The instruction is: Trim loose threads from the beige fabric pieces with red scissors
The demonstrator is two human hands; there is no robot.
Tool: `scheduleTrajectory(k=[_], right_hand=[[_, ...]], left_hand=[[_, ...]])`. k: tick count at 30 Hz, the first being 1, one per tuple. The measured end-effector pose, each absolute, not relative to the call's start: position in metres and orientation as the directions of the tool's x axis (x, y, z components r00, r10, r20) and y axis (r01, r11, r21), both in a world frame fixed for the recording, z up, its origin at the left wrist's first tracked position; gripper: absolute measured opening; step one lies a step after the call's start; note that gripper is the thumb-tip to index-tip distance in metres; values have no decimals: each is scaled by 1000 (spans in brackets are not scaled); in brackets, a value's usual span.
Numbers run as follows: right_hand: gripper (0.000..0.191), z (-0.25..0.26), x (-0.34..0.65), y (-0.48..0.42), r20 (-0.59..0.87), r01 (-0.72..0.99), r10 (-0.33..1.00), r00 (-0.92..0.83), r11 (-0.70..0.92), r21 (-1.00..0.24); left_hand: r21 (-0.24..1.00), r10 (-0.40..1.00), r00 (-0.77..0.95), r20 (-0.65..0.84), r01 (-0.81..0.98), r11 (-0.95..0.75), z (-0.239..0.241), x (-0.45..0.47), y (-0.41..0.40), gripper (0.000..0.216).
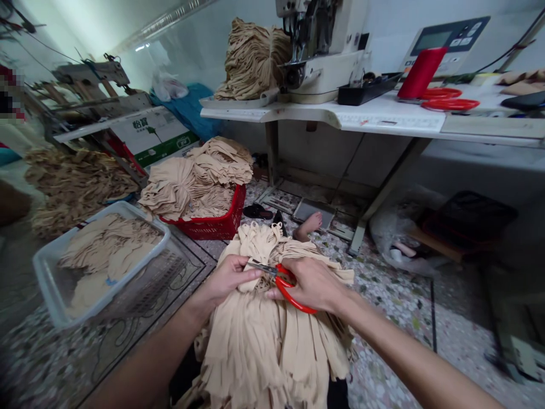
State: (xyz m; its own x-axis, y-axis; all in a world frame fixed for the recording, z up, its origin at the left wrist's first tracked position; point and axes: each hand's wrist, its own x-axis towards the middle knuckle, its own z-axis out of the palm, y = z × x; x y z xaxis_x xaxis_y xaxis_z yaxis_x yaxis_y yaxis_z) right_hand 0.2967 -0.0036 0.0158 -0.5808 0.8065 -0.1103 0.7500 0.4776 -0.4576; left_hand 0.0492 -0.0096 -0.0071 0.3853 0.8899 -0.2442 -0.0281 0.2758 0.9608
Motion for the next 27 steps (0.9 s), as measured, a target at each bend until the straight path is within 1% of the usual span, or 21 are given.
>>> scheduleTrajectory(k=[5,7,9,11,12,14,15,16,17,18,19,21,22,23,24,25,27], right_hand=[[44,10,295,-1,-80,770,842,-533,444,-459],[45,5,297,1,-71,753,859,-507,401,-523],[48,-1,302,4,-84,712,875,-477,328,-621],[51,-10,309,7,-108,657,890,-443,241,-714],[51,-14,312,9,-122,626,894,-432,200,-753],[52,-24,319,12,-155,561,895,-419,120,-819],[52,-29,321,13,-176,530,894,-412,77,-845],[52,-32,323,14,-198,502,894,-401,34,-864],[52,-35,323,15,-219,476,896,-387,-10,-879],[51,-36,323,15,-236,450,897,-373,-48,-892],[52,-36,321,16,-246,421,899,-362,-78,-904],[54,-30,314,16,-248,358,902,-353,-114,-927],[55,-26,309,17,-240,327,905,-352,-122,-937],[56,-22,304,17,-230,299,907,-352,-125,-946],[56,-17,298,17,-219,271,910,-351,-125,-954],[56,-14,292,17,-211,242,910,-356,-128,-962],[56,-11,280,16,-207,186,904,-374,-145,-972]], left_hand=[[954,900,344,-267,-36,296,-11,49,-12,39],[962,904,354,-238,-40,269,-10,49,-13,37],[976,906,377,-193,-20,217,-5,47,-16,35],[990,871,470,-142,53,133,4,44,-22,33],[991,815,564,-132,102,90,9,42,-26,31],[984,614,773,-160,177,32,20,37,-35,28],[979,510,839,-188,201,30,25,34,-38,28],[974,448,866,-221,221,53,29,31,-40,29],[968,454,855,-251,235,92,31,28,-40,30],[961,524,806,-276,244,131,31,25,-38,32],[956,636,715,-289,246,157,30,22,-34,33],[959,858,450,-246,243,147,22,16,-20,34],[961,928,320,-193,252,113,16,13,-11,34],[960,964,223,-142,268,80,9,10,-3,34],[956,979,170,-116,287,64,2,8,4,35],[952,982,152,-109,299,59,-6,7,10,38],[949,973,190,-135,306,72,-18,7,19,40]])
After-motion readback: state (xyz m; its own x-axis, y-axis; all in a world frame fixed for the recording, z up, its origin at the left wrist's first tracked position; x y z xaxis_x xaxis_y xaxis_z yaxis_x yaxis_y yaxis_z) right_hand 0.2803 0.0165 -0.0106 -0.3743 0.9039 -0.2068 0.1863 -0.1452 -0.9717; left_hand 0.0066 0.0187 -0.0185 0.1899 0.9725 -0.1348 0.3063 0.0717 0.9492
